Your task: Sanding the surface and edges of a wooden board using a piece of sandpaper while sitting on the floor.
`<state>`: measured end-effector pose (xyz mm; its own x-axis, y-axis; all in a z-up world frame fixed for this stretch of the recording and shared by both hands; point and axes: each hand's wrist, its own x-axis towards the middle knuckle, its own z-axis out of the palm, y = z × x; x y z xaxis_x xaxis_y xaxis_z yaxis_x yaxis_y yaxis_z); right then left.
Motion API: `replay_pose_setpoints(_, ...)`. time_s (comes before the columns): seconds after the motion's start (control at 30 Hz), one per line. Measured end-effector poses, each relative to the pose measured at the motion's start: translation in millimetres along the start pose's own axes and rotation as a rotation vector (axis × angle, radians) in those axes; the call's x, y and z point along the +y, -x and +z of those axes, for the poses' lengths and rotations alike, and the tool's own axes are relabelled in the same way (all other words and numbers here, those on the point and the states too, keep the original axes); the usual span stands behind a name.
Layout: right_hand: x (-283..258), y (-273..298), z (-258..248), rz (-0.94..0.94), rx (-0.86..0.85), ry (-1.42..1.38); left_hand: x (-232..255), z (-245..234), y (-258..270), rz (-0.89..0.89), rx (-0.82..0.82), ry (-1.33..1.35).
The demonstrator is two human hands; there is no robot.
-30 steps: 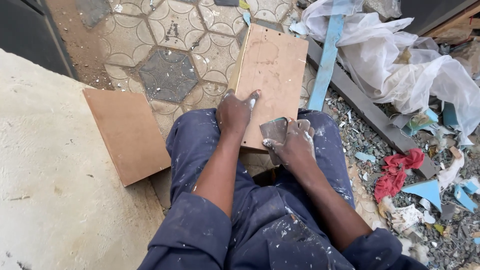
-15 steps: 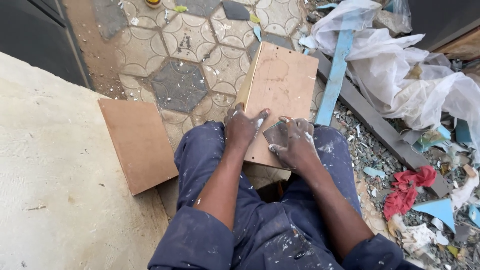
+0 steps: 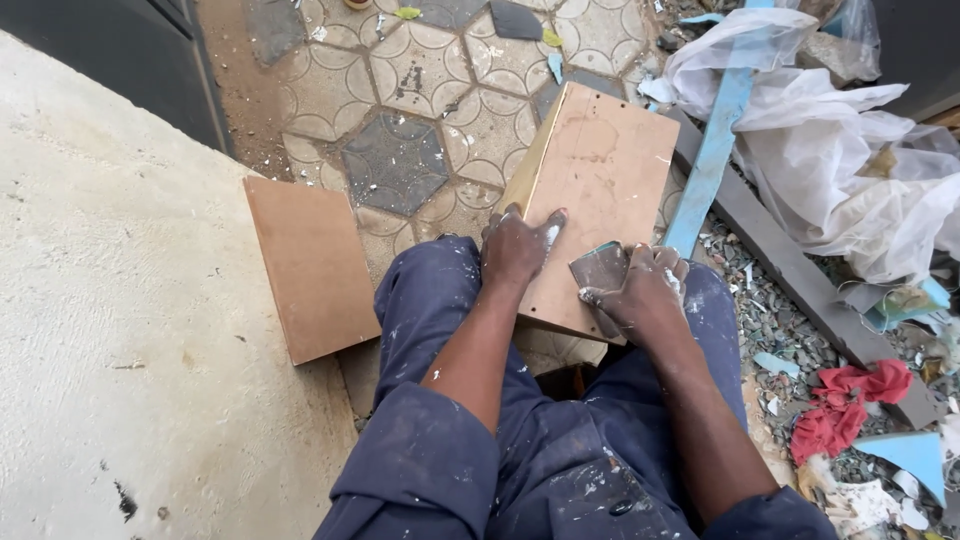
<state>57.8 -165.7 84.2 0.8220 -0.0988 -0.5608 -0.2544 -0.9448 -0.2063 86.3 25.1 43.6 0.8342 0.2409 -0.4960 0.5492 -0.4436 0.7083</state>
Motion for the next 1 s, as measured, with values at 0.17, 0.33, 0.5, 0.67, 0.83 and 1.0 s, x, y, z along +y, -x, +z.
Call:
replay_pose_setpoints(0.17,-22.4,14.0,-17.0,-0.018,0.048,-0.026,4.0,-3.0,0.3,-0.002,-0.007,-0.017)
replay_pose_setpoints(0.33,-45.1,33.0,-28.0,-0.061,0.118,-0.144,2.3,-1.2,-1.8,0.002,-0.022,-0.035)
replay_pose_setpoints(0.5,-56.4,41.5,-29.9,-0.078,0.106,-0.278,4.1,-3.0,1.5,-0.018,-0.023,-0.023)
replay_pose_setpoints(0.67,-65.2,22.1,-24.3,-0.05,0.134,-0.222,11.4,-9.1,7.2,-0.022,-0.034,-0.004)
replay_pose_setpoints(0.83,-64.9,-31.7,-11.7,-0.079,0.175,-0.193,4.2,-3.5,-2.5,-0.038,-0.024,-0.004)
replay_pose_setpoints(1.0,-63.8,-46.9,-6.9,-0.106,0.224,-0.25,-9.6,5.5,-7.5,-0.006,-0.024,0.01)
